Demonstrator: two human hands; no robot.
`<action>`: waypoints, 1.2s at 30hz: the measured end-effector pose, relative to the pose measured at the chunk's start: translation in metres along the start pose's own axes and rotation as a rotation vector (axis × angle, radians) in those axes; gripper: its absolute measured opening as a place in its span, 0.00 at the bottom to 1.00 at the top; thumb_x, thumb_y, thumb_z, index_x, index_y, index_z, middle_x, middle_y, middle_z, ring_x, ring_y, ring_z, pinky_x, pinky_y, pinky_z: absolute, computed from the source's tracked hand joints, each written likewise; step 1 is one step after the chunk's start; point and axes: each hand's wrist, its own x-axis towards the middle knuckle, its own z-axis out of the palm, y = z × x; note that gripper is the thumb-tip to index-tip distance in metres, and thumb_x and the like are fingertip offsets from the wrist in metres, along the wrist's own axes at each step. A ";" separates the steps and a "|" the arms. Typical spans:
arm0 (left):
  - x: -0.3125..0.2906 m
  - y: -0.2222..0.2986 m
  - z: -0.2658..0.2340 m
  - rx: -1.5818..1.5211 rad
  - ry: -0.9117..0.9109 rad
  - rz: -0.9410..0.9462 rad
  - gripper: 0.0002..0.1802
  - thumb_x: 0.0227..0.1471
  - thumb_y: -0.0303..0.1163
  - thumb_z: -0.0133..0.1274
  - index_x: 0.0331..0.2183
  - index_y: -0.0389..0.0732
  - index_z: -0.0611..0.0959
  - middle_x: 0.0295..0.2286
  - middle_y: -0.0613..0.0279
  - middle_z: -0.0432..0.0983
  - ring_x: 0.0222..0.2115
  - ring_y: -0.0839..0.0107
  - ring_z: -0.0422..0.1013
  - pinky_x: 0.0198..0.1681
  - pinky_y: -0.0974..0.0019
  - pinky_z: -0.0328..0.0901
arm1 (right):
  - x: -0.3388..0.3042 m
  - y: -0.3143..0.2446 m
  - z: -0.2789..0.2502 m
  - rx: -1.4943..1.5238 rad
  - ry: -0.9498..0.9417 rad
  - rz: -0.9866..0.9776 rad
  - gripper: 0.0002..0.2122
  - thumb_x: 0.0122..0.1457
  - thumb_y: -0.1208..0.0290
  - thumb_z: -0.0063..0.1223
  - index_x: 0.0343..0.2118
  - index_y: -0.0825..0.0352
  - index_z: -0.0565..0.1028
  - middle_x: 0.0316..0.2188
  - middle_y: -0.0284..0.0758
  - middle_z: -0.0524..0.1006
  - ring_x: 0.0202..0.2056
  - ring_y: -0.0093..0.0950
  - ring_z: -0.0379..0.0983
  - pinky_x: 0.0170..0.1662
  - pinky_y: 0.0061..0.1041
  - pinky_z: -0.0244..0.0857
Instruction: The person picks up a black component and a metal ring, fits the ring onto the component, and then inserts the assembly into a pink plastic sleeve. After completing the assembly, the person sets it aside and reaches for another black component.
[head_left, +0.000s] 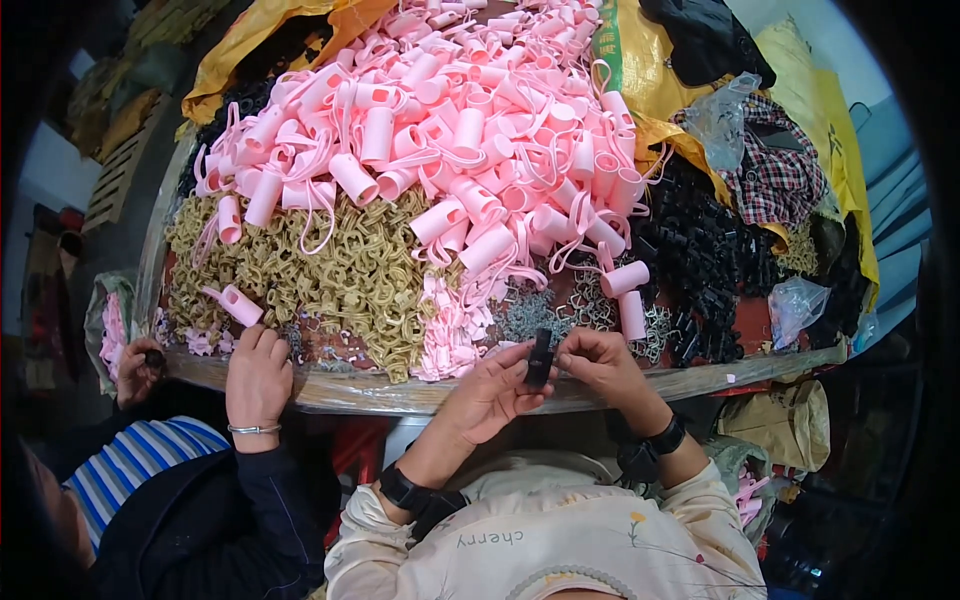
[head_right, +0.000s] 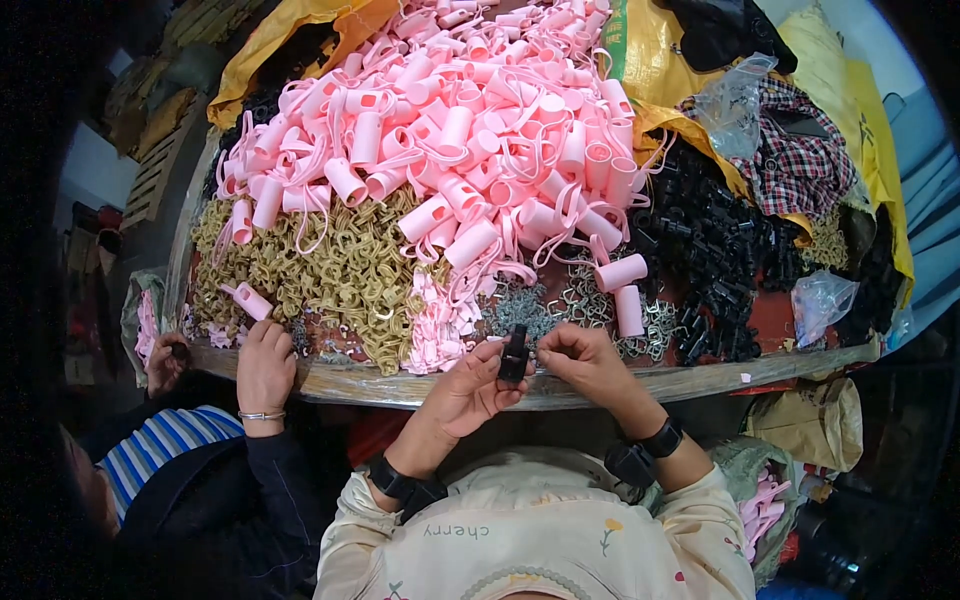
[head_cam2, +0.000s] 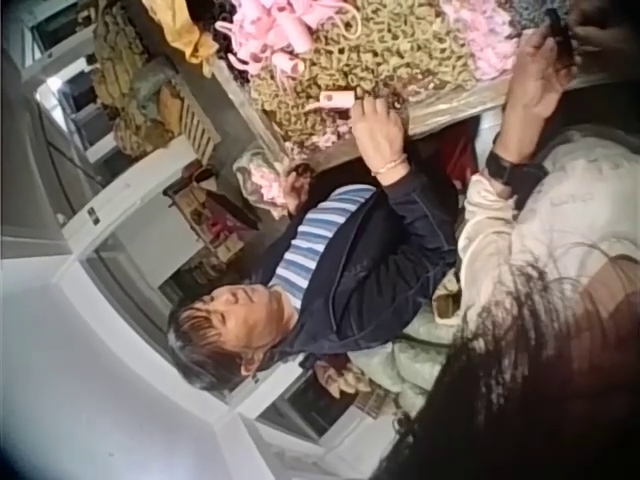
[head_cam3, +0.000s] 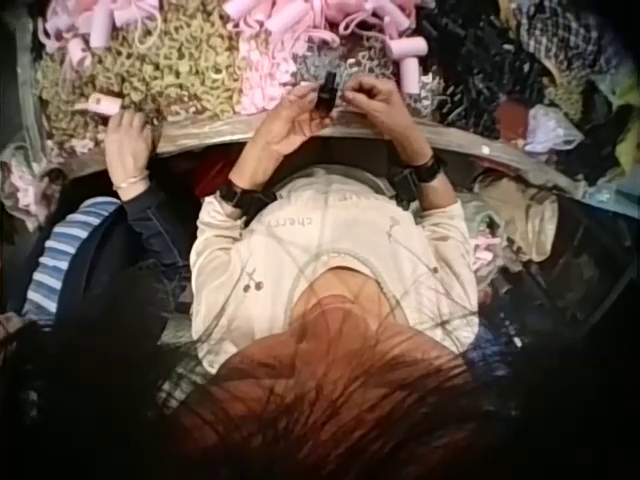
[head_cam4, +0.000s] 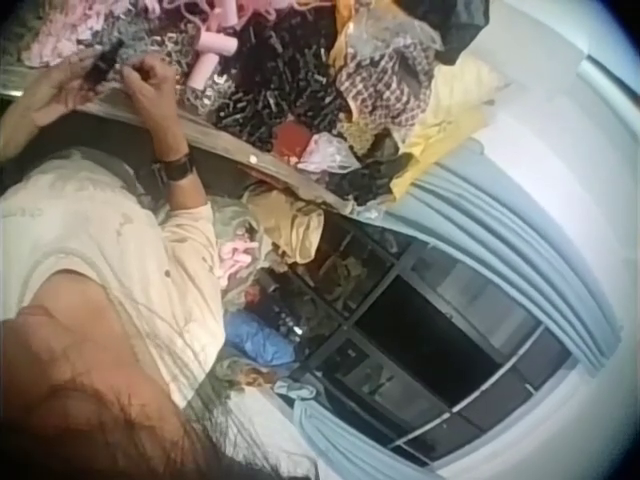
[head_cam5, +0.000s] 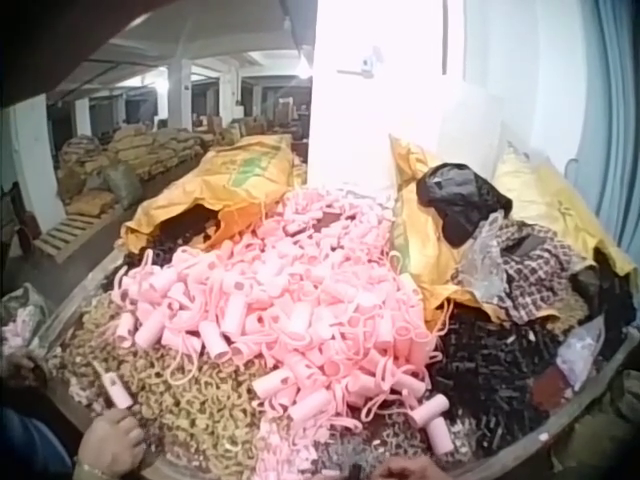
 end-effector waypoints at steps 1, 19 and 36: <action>0.001 -0.001 -0.001 -0.073 -0.054 -0.031 0.18 0.47 0.30 0.46 0.42 0.35 0.66 0.35 0.56 0.69 0.32 0.68 0.69 0.34 0.71 0.67 | 0.001 0.001 0.001 0.028 -0.020 0.011 0.03 0.50 0.76 0.46 0.23 0.69 0.69 0.19 0.23 0.66 0.20 0.11 0.57 0.22 0.12 0.52; 0.011 0.004 0.018 0.735 0.194 0.223 0.11 0.42 0.24 0.51 0.33 0.37 0.72 0.29 0.63 0.69 0.28 0.77 0.68 0.28 0.77 0.64 | 0.003 -0.008 0.006 0.053 0.004 0.009 0.04 0.50 0.75 0.47 0.25 0.70 0.69 0.19 0.23 0.66 0.21 0.10 0.57 0.23 0.10 0.51; 0.019 -0.002 0.020 1.385 0.271 0.546 0.05 0.39 0.22 0.52 0.23 0.37 0.72 0.18 0.64 0.68 0.20 0.74 0.66 0.22 0.75 0.59 | 0.003 0.002 0.008 0.631 -0.057 0.272 0.07 0.52 0.69 0.46 0.25 0.67 0.70 0.15 0.23 0.63 0.15 0.11 0.53 0.17 0.10 0.45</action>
